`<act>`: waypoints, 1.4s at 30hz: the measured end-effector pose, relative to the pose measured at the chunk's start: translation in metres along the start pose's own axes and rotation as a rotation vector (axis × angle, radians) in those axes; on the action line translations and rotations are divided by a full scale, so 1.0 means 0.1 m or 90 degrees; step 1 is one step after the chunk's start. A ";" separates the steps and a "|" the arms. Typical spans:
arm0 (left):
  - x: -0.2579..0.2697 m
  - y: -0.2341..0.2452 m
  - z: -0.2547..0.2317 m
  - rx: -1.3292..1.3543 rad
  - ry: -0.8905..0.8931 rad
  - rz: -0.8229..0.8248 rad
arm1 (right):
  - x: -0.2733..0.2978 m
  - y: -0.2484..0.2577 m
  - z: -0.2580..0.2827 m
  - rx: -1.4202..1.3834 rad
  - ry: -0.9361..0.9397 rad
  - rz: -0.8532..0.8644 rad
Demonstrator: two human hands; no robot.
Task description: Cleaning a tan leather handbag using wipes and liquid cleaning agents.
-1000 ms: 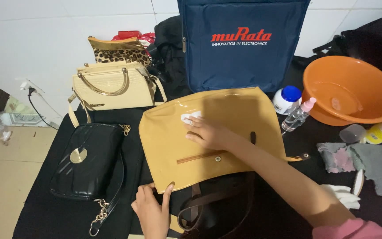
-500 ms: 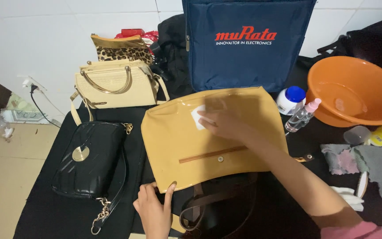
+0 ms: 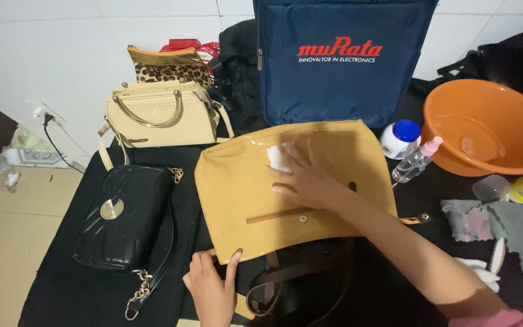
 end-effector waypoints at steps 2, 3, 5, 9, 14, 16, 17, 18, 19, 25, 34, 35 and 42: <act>-0.01 -0.03 0.03 -0.013 0.044 0.044 | 0.02 -0.07 -0.02 0.049 -0.075 0.072; 0.00 -0.04 0.04 -0.012 0.044 0.043 | -0.01 -0.15 -0.05 0.051 -0.074 0.072; 0.00 -0.04 0.04 -0.027 0.021 0.026 | -0.07 -0.22 -0.08 0.073 -0.032 -0.029; -0.01 -0.10 0.09 -0.021 0.030 0.033 | 0.00 -0.11 0.07 -0.035 -0.023 -0.020; 0.01 -0.14 0.14 -0.031 0.039 0.008 | 0.35 -0.07 0.21 -0.132 0.109 -0.054; -0.01 -0.14 0.15 -0.039 0.043 0.015 | 0.32 -0.07 -0.01 -0.090 0.072 -0.083; -0.01 -0.16 0.16 -0.047 0.048 0.023 | 0.30 -0.06 -0.13 -0.048 0.037 -0.110; -0.03 -0.14 0.14 -0.045 0.048 0.025 | 0.19 -0.14 -0.23 -0.047 0.035 -0.108; -0.04 -0.14 0.12 -0.047 0.055 0.039 | 0.09 -0.22 -0.34 0.016 0.025 -0.117; 0.01 -0.09 0.10 -0.040 0.030 0.017 | -0.21 -0.24 0.23 -0.048 0.088 -0.221; -0.03 -0.12 0.11 -0.042 0.027 0.004 | 0.03 -0.44 0.03 0.026 0.153 -0.166; 0.00 -0.11 0.10 -0.046 0.023 0.006 | 0.00 -0.40 -0.09 0.121 0.059 -0.102; 0.02 -0.30 0.29 -0.071 0.039 -0.046 | -0.37 -0.12 0.56 -0.052 0.151 -0.349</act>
Point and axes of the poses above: each hand's wrist, its own x-axis away from the middle knuckle, its own y-axis out of the back of the hand, z = x × y, the point moved 6 cm from there along -x, towards the middle knuckle, and after that the axes turned 6 degrees about -y, right-handed, at the moved point
